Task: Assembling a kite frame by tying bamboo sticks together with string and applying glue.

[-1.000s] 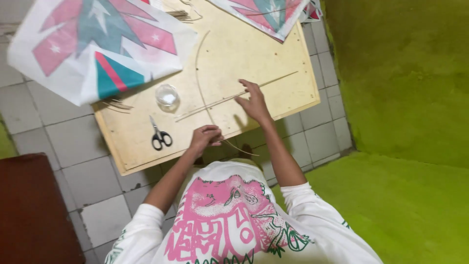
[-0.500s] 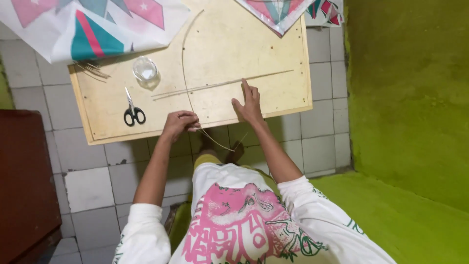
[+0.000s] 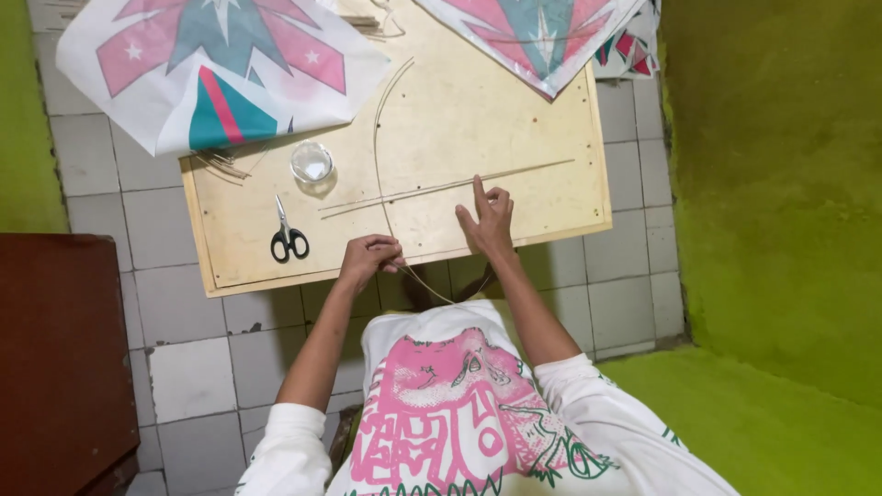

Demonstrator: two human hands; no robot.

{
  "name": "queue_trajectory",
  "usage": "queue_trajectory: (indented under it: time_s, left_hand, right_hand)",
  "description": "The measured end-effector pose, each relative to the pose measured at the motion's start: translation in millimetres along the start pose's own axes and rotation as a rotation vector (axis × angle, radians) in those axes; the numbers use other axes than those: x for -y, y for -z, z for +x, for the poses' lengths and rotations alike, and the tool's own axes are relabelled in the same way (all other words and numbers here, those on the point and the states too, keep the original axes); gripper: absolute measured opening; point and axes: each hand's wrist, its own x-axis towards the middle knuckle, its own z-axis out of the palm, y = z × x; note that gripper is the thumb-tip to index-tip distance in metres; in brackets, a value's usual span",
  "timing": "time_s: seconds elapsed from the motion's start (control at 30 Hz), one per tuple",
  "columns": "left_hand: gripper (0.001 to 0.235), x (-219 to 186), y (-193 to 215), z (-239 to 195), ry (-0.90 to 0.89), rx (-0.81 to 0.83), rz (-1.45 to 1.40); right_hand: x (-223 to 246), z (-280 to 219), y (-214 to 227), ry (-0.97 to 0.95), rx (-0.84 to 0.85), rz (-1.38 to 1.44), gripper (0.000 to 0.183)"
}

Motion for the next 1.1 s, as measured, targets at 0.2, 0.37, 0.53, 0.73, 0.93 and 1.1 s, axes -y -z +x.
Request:
queue_trajectory:
  time_s: [0.2,0.37,0.53,0.73,0.93,1.1]
  left_hand:
    - [0.038,-1,-2,0,0.003,0.017,0.01]
    - [0.036,-15,-5,-8,0.025,0.022,0.024]
    - [0.036,-17,-6,-5,0.038,0.025,0.011]
    - [0.035,-15,-5,-4,0.028,0.026,0.026]
    - [0.034,-26,-10,-15,0.03,-0.001,0.02]
    - [0.033,-24,-12,-13,0.027,-0.028,0.023]
  right_hand:
    - [1,-1,-5,0.011,-0.075,-0.074,0.065]
    - [2,2,-9,0.03,-0.094,-0.206,0.061]
    - [3,5,-5,0.005,-0.129,-0.127,0.059]
    - [13,0,-1,0.055,-0.128,-0.176,0.057]
    - [20,1,10,0.037,-0.075,-0.251,0.057]
    - [14,5,12,-0.046,-0.063,-0.187,0.066]
